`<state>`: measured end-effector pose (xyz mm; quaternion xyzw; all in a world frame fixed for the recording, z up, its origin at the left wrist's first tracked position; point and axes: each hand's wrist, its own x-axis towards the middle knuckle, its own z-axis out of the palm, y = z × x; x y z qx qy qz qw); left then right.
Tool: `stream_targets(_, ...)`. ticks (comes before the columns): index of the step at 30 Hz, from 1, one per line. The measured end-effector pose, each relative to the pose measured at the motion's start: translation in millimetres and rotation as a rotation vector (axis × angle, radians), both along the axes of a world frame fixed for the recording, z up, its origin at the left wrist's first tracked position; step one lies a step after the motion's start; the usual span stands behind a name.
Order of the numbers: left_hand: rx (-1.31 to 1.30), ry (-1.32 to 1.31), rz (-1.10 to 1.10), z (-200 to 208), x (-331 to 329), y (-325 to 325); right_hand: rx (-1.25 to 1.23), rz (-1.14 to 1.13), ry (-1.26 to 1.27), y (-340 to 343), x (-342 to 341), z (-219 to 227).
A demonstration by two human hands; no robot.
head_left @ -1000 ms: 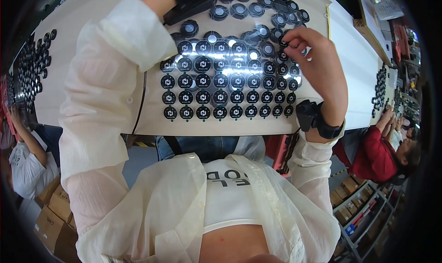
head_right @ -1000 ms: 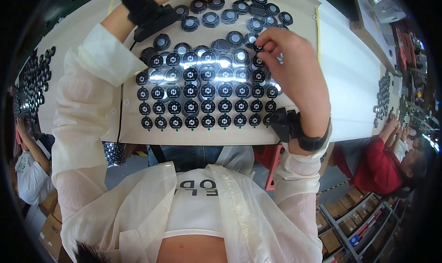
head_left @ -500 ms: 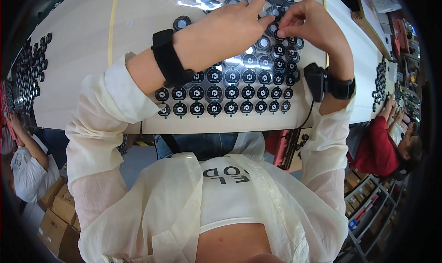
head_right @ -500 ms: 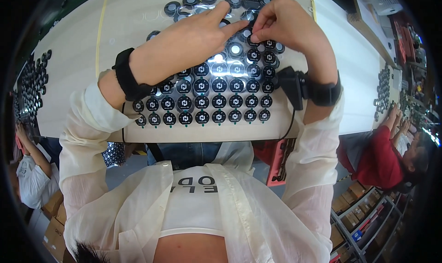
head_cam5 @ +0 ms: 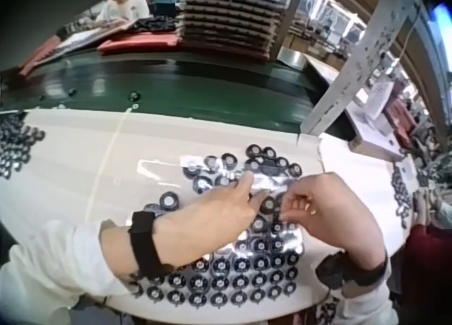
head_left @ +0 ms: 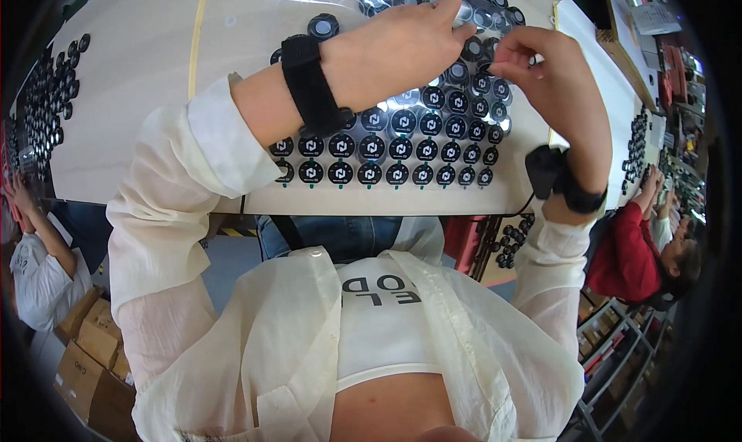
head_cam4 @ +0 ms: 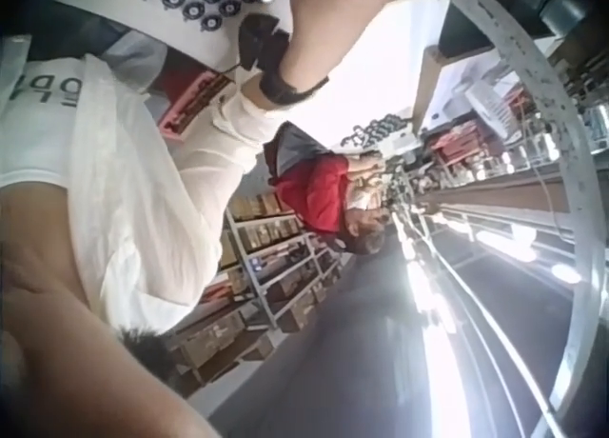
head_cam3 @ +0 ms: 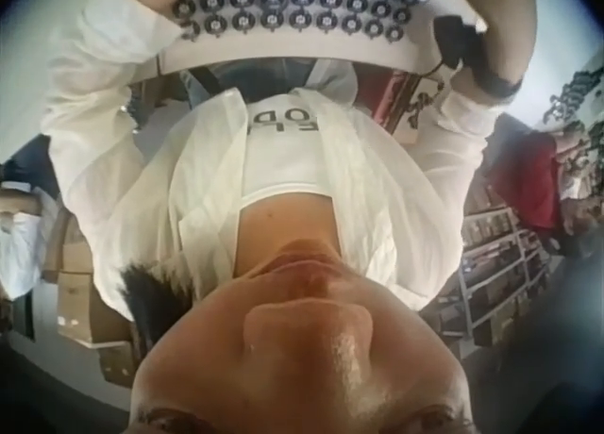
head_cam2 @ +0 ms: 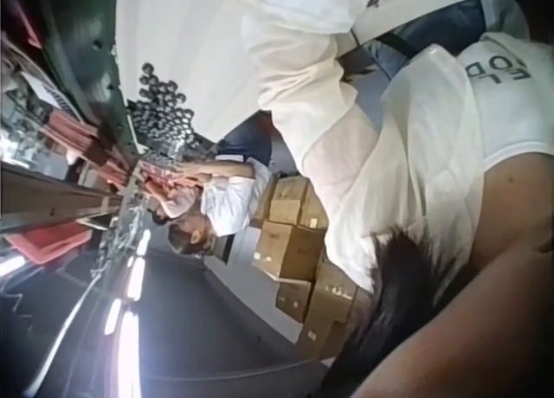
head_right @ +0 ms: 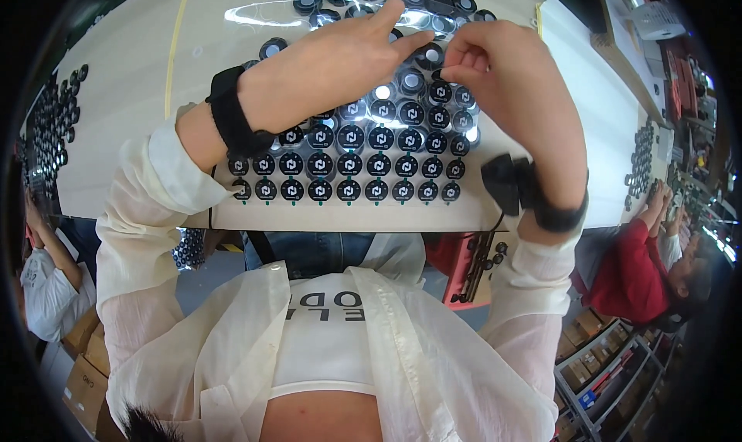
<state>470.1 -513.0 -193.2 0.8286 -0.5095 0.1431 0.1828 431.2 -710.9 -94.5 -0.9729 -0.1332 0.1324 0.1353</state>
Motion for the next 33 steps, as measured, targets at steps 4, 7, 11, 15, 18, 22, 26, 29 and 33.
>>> stream_targets(4,0.008,0.182,-0.049,13.6,15.9,2.3,0.254,-0.210,-0.191,-9.0,-21.7,20.3)
stream_targets(7,-0.019,0.331,-0.115,30.2,30.8,16.8,0.711,-0.301,-0.163,-25.9,-26.5,12.9)
stream_targets(11,-0.289,0.901,-0.181,56.1,19.1,40.8,1.017,-0.355,-0.109,3.0,-37.4,10.0)
stream_targets(15,-0.731,1.206,-0.264,49.4,-7.0,54.0,1.183,-0.320,0.033,32.6,-31.2,0.5)
stream_targets(18,-0.852,1.273,-0.132,45.9,-18.2,56.1,1.327,-0.359,0.063,46.1,-30.6,-6.4)
stream_targets(22,-0.808,1.258,-0.122,45.9,-19.0,54.4,1.324,-0.332,0.016,47.2,-27.0,-15.4)
stream_targets(26,-0.770,1.240,-0.071,47.2,-22.4,54.9,1.317,-0.340,-0.040,47.4,-26.6,-22.4)
stream_targets(29,-0.758,1.225,-0.052,45.8,-23.9,55.7,1.322,-0.353,-0.059,49.8,-26.4,-24.2)
stream_targets(33,-0.766,1.235,-0.034,44.9,-23.1,56.2,1.312,-0.338,-0.075,52.3,-25.2,-25.6)
